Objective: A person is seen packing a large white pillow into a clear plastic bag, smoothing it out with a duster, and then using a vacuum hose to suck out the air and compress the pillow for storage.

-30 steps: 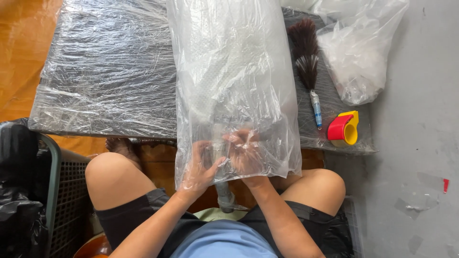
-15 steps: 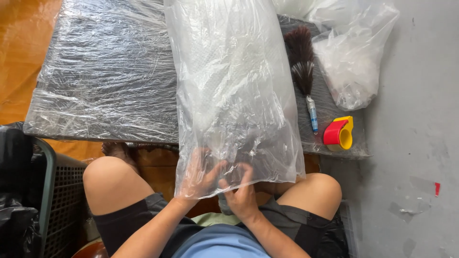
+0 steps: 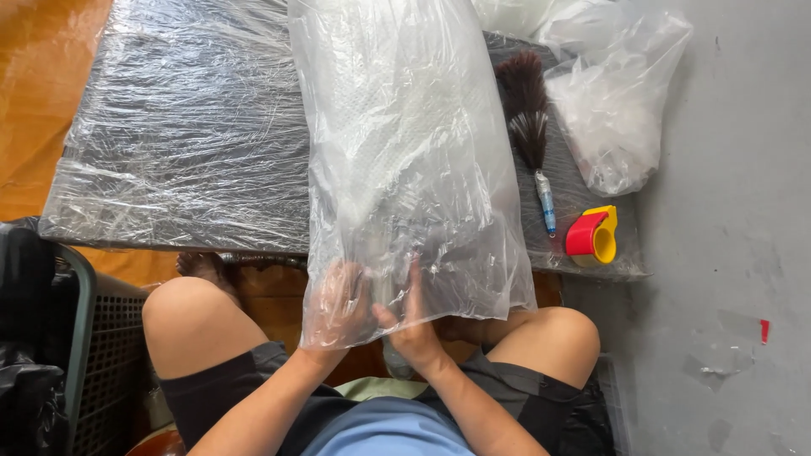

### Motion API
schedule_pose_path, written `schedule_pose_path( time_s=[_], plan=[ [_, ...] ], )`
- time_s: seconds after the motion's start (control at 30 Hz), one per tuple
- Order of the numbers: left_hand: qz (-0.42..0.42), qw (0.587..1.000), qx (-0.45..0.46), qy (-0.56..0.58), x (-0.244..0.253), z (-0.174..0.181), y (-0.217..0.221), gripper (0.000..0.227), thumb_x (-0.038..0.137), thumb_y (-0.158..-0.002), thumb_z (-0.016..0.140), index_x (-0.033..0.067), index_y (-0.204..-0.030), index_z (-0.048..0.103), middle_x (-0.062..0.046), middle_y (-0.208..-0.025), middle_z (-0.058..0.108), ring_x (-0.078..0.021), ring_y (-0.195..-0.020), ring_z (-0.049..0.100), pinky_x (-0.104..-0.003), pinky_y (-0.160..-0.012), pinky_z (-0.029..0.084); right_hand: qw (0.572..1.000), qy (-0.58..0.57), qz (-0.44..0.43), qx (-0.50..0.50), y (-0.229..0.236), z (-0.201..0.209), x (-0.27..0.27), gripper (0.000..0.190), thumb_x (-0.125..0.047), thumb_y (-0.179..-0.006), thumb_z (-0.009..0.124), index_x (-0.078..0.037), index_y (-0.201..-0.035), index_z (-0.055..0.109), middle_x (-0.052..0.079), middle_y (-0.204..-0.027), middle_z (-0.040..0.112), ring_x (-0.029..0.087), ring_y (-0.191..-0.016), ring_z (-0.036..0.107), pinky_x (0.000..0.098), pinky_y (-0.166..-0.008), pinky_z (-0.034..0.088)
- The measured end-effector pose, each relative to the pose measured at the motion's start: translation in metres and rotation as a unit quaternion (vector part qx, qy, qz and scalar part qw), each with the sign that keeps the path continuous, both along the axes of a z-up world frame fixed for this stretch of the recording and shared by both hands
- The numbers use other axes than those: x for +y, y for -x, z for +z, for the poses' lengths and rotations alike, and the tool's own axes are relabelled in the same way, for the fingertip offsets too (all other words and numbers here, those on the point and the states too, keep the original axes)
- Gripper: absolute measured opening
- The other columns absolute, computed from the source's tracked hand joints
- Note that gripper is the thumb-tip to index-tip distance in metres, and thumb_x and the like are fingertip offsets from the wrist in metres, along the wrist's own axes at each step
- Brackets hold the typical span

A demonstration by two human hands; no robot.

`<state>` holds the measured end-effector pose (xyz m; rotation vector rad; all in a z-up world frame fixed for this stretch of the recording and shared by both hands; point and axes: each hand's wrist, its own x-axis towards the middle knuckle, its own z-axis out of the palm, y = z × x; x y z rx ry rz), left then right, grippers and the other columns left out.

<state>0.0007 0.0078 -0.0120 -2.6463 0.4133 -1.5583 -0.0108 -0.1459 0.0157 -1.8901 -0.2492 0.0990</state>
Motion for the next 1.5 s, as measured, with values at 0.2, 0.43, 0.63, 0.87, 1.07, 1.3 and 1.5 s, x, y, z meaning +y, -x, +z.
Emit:
schedule_pose_path(
  time_s=[0.2, 0.43, 0.63, 0.87, 1.07, 1.3, 1.5],
  plan=[
    [-0.041, 0.999, 0.033, -0.004, 0.000, -0.008, 0.003, 0.022, 0.019, -0.097, 0.054, 0.0071, -0.093, 0.072, -0.011, -0.088, 0.061, -0.0278, -0.091, 0.062, -0.044, -0.079, 0.056, 0.999, -0.035, 0.014, -0.023, -0.019, -0.002, 0.003, 0.075, -0.010, -0.095, 0.067, 0.005, -0.158, 0.028, 0.028, -0.156, 0.042, 0.038, -0.149, 0.035, 0.0525, -0.124, 0.026],
    [-0.033, 0.962, 0.264, 0.059, 0.004, -0.046, 0.026, 0.038, 0.021, -0.096, 0.055, 0.0044, -0.129, 0.062, -0.012, -0.118, 0.055, -0.0239, -0.114, 0.056, -0.033, -0.094, 0.049, 0.995, -0.038, -0.057, -0.073, -0.013, 0.005, 0.015, 0.062, -0.014, -0.097, 0.067, 0.002, -0.151, 0.040, 0.024, -0.147, 0.051, 0.038, -0.142, 0.046, 0.0502, -0.119, 0.036],
    [-0.147, 0.784, 0.562, 0.220, 0.016, 0.063, 0.068, 0.061, 0.047, -0.095, 0.060, 0.0137, -0.145, 0.049, -0.011, -0.147, 0.053, -0.0317, -0.130, 0.056, -0.045, -0.100, 0.051, 0.992, -0.103, -0.072, -0.013, -0.011, -0.007, 0.016, 0.061, -0.011, -0.096, 0.070, -0.003, -0.149, 0.041, 0.017, -0.137, 0.052, 0.024, -0.112, 0.059, 0.0337, -0.086, 0.058],
    [-0.081, 0.676, 0.386, 0.622, 0.070, 0.094, 0.027, 0.064, 0.046, -0.082, 0.080, 0.0070, -0.126, 0.055, -0.017, -0.134, 0.059, -0.0320, -0.126, 0.061, -0.040, -0.106, 0.053, 0.983, -0.138, -0.122, 0.019, -0.010, 0.005, 0.026, 0.063, -0.013, -0.093, 0.075, -0.008, -0.148, 0.045, 0.014, -0.132, 0.053, 0.015, -0.085, 0.066, 0.0244, -0.059, 0.067],
    [-0.030, 0.428, 0.616, 0.661, 0.019, 0.107, -0.023, 0.127, 0.077, -0.075, 0.068, 0.0064, -0.164, 0.013, -0.038, -0.154, 0.037, -0.0489, -0.143, 0.043, -0.061, -0.110, 0.044, 0.983, -0.116, -0.145, 0.010, -0.010, 0.014, 0.034, 0.066, -0.017, -0.091, 0.078, -0.007, -0.148, 0.047, 0.016, -0.128, 0.058, 0.017, -0.087, 0.068, 0.0254, -0.054, 0.068],
    [-0.102, 0.334, 0.539, 0.767, 0.009, 0.080, -0.014, 0.085, 0.051, -0.085, 0.081, -0.0078, -0.140, 0.053, -0.028, -0.125, 0.066, -0.0346, -0.120, 0.064, -0.051, -0.096, 0.054, 0.988, -0.050, -0.123, -0.076, -0.015, 0.003, 0.028, 0.060, -0.016, -0.092, 0.075, -0.004, -0.146, 0.050, 0.022, -0.133, 0.063, 0.030, -0.120, 0.065, 0.0441, -0.102, 0.057],
    [-0.136, 0.296, 0.555, 0.766, -0.013, 0.129, -0.005, 0.105, 0.072, -0.093, 0.049, -0.0044, -0.160, 0.023, -0.037, -0.161, 0.025, -0.0488, -0.153, 0.022, -0.062, -0.124, 0.019, 0.975, -0.167, -0.128, -0.076, -0.016, -0.011, 0.038, 0.058, -0.017, -0.095, 0.071, -0.006, -0.146, 0.048, 0.018, -0.140, 0.062, 0.022, -0.130, 0.055, 0.0457, -0.117, 0.042]
  ],
)
